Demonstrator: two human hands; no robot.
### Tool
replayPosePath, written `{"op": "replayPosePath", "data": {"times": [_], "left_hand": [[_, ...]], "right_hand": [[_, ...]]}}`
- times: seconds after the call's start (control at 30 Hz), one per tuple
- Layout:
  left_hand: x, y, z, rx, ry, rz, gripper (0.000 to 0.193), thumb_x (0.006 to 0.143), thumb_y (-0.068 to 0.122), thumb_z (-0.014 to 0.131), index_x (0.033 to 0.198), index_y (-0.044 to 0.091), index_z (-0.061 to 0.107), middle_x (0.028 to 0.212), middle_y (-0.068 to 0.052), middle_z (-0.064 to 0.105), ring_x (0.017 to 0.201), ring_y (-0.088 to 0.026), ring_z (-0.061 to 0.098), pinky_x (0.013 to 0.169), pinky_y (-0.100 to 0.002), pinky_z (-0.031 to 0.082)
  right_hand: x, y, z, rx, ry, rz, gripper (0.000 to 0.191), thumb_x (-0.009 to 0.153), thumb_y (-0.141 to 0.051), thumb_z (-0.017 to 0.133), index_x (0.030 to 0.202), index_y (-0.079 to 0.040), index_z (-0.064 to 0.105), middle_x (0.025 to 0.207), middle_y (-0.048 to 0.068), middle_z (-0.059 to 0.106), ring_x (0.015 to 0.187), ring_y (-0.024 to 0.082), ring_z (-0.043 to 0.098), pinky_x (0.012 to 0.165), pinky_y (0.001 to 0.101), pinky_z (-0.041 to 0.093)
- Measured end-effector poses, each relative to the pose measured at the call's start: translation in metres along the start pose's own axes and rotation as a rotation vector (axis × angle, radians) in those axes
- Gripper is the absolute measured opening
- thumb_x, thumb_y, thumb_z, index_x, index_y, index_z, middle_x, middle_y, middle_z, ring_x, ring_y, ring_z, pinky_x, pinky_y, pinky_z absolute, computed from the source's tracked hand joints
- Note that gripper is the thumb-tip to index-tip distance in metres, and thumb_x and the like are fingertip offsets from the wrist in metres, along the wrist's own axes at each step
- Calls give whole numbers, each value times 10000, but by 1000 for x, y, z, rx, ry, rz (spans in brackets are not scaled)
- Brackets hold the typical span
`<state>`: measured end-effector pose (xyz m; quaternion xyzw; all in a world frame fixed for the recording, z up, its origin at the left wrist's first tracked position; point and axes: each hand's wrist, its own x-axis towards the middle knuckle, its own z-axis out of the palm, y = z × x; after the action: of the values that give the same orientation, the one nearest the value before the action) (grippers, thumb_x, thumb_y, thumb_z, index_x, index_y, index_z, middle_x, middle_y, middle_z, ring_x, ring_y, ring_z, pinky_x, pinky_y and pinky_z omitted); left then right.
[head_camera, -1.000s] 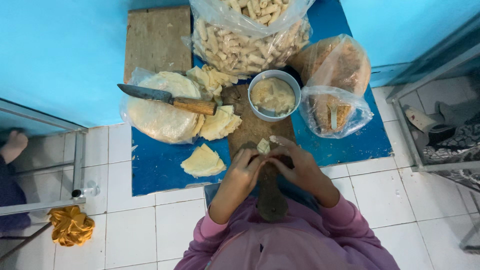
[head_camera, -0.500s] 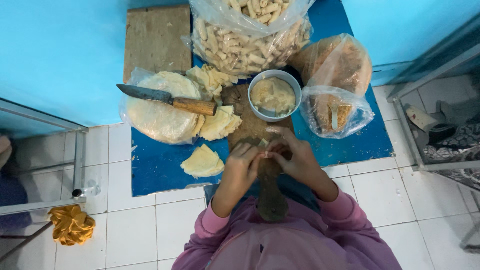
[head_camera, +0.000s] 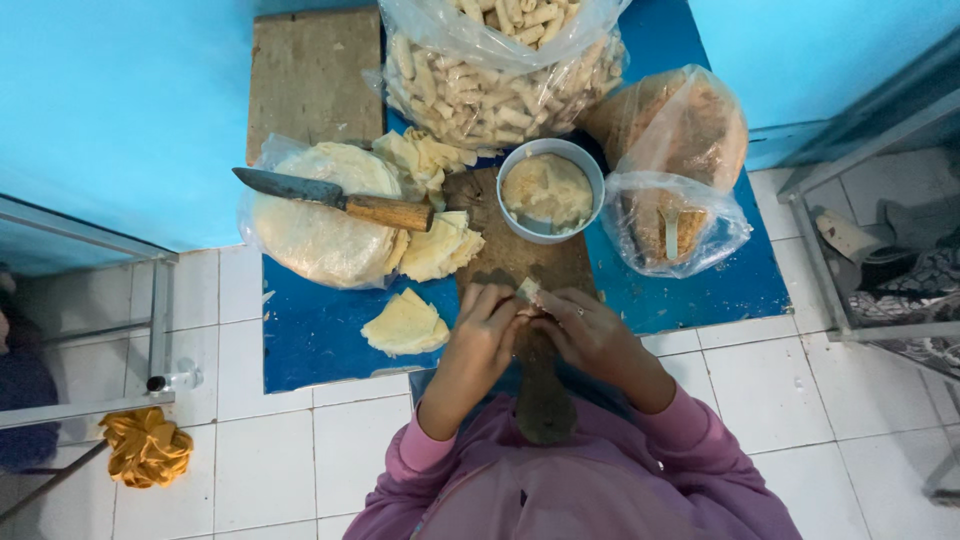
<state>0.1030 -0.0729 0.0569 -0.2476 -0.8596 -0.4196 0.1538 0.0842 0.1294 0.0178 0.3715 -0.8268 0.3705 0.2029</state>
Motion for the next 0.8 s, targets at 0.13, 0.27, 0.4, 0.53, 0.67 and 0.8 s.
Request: {"op": "replayPosePath", "data": {"times": [0.13,0.27,0.4,0.53,0.67,0.8], "left_hand": [[2,-1,4,-3,20,6,142,911,-1,671,1052,-13,672,1082,-159,592,1030,-368,555,874,-441,473],[1,-6,4,-54,1,3,122,917,-5,665,1038,-15,672,1037,-157,597,1003,-372,559,861,-446,473],[5,-12,5,-52,-30,-32,71,927,4,677,987,-25,653,997,-166,601,971,-384,558,829,-456,461],[7,-12,10,-55,31,-43,67,893,-6,673,960,-11,663,993,-158,617,969,-381,566,821,-452,468],[7,-10,13,-37,38,-96,79,860,-39,666,936,-16,669,981,-159,617,949,-378,564,801,-455,465],[8,-13,16,-58,55,-106,112,855,-55,659,948,-6,697,969,-150,621,957,-370,575,804,-450,470]], "right_hand": [[3,-1,-2,-2,27,-39,467,905,-10,768,1300,-17,520,1082,172,689,932,355,696,742,412,557],[11,0,-2,-26,19,-12,509,850,-22,787,1275,-80,512,1096,173,698,958,360,704,778,402,557],[22,1,-7,210,-58,292,718,836,26,767,1487,-33,468,989,108,741,936,289,752,797,361,587],[29,0,-10,295,-132,484,774,816,9,754,1509,-76,422,926,71,748,860,243,759,738,332,582],[26,-3,-6,136,-18,273,715,828,35,743,1478,-108,482,927,70,715,862,270,688,751,367,545],[17,-2,-4,-215,67,-1,673,783,36,740,1417,-122,576,927,124,647,897,312,594,818,434,491]]}}
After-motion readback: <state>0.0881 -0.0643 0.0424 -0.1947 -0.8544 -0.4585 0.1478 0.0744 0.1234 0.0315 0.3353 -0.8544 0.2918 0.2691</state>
